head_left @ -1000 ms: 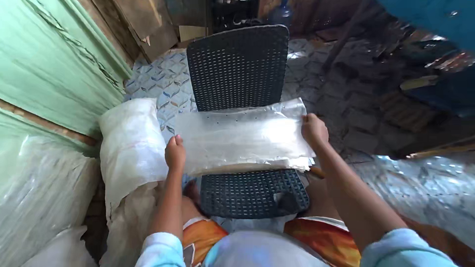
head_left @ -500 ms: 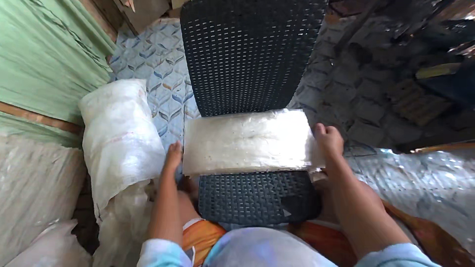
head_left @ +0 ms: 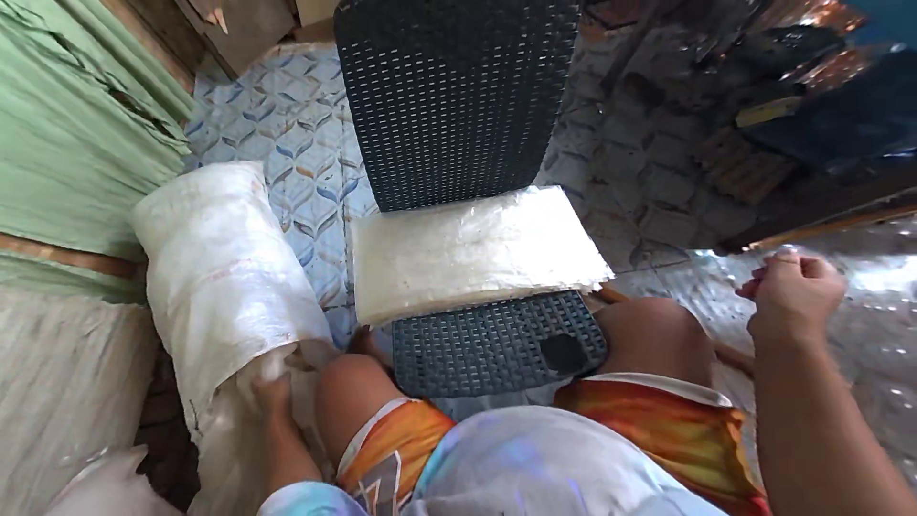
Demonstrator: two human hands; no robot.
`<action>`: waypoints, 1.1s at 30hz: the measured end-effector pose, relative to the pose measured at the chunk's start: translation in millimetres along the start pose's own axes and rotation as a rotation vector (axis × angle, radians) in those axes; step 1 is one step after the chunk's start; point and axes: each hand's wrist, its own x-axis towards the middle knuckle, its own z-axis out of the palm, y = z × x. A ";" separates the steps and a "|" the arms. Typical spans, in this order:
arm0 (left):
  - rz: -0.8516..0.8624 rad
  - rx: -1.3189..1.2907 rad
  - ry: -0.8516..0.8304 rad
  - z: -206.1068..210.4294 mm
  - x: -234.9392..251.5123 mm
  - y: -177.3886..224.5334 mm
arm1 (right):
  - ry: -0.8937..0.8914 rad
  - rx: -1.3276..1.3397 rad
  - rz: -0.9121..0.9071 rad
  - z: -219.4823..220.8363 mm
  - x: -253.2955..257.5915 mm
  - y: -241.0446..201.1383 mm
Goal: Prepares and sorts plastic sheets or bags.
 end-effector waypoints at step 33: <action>0.012 -2.031 -1.067 -170.6 -91.1 272.8 | -1.106 0.480 -0.609 34.9 -253.2 -156.0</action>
